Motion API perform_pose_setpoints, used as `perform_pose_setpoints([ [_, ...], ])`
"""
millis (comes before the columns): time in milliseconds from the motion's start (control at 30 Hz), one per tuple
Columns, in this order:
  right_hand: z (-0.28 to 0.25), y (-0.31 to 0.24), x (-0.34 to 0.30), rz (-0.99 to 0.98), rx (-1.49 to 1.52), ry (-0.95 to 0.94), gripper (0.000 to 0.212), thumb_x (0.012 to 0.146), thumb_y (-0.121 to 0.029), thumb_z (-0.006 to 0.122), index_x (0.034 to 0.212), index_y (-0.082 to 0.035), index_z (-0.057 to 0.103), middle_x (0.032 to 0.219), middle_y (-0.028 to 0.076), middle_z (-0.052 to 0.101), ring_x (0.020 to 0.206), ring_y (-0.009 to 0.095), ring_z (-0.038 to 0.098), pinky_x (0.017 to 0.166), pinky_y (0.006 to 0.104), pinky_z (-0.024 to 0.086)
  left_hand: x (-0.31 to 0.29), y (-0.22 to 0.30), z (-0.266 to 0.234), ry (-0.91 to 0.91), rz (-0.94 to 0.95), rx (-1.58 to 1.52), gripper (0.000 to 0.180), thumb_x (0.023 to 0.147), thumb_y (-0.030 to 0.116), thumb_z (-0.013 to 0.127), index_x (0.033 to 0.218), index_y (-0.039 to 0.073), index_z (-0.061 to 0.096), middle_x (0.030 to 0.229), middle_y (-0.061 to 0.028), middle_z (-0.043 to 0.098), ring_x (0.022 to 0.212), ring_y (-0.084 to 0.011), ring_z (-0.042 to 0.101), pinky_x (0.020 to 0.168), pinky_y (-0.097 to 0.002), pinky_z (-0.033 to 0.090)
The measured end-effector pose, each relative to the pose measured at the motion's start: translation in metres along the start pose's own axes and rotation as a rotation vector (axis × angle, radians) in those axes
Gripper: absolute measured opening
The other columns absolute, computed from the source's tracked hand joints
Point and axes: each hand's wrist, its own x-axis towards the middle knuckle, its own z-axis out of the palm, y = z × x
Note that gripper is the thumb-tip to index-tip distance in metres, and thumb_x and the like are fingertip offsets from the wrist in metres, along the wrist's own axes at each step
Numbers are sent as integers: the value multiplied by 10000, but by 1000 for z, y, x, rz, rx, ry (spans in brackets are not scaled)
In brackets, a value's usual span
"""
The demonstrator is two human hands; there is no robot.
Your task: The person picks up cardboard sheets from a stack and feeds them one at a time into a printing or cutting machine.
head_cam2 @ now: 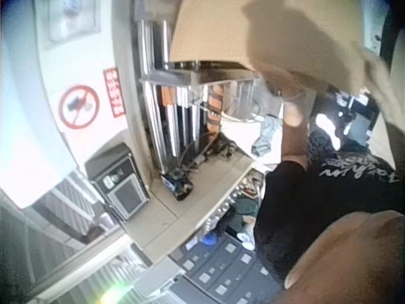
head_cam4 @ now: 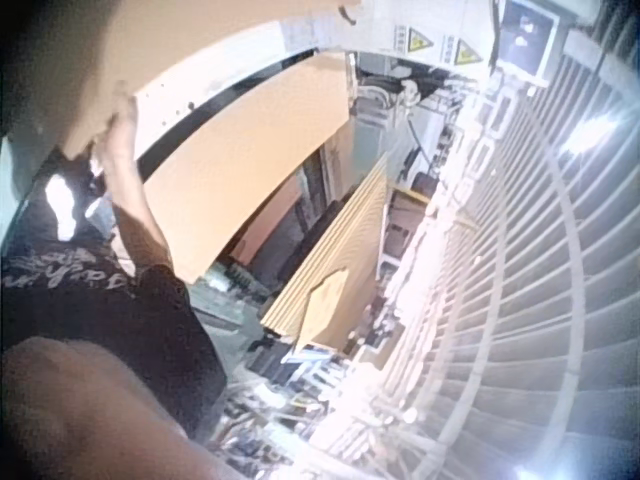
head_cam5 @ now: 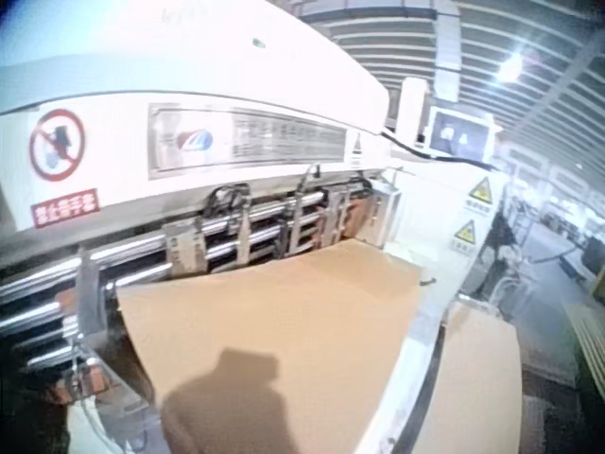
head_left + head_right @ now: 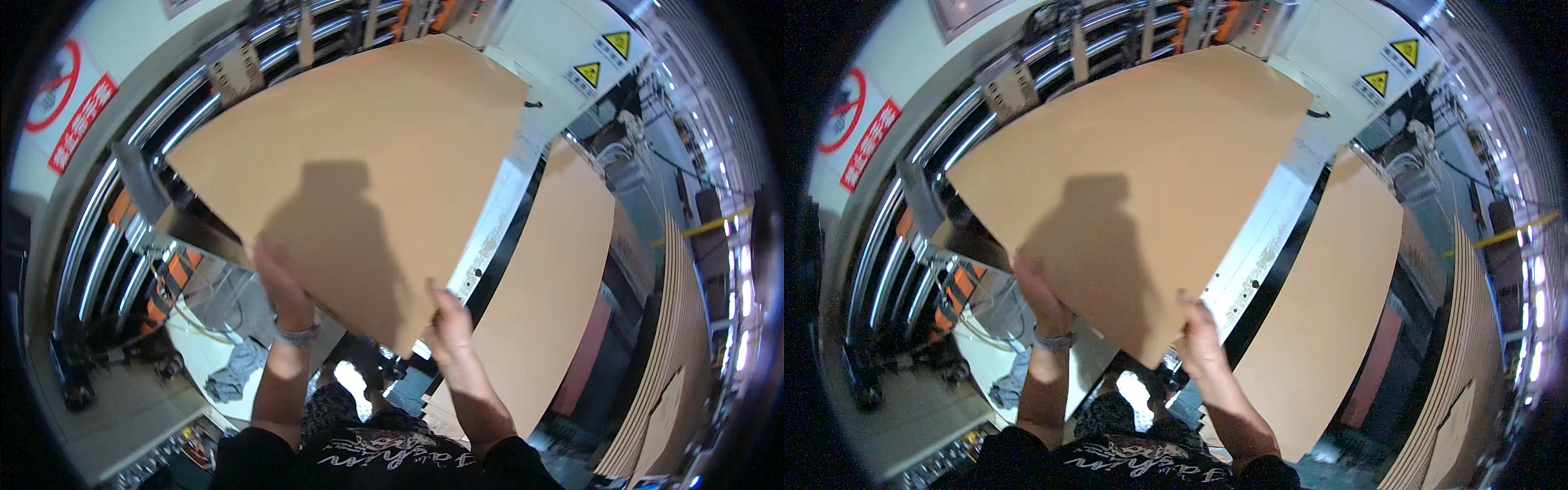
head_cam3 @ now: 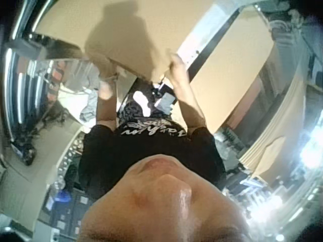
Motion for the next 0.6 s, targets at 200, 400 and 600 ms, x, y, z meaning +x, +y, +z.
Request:
perform_pose_setpoints([
  [200,5,32,20,117,192,-127,350,910,-146,444,1213,25,406,1117,106,519,979,185,539,800,294,469,13,-13,-17,16,-15,-68,485,934,365,290,1255,7,353,1245,-147,421,1133,-273,422,942,-360,359],
  [400,-21,77,47,126,138,-38,373,912,-126,437,1237,45,368,1157,139,521,1048,206,531,857,295,463,5,-29,-14,58,-76,149,525,925,318,377,1322,12,219,1320,-154,327,1160,-266,388,991,-384,307],
  [600,-44,103,79,128,-386,-116,443,873,-337,478,1140,13,534,984,144,567,842,222,567,614,347,496,9,-92,-69,-72,-133,324,561,917,280,412,1335,27,137,1326,-157,322,1171,-266,375,983,-380,312],
])
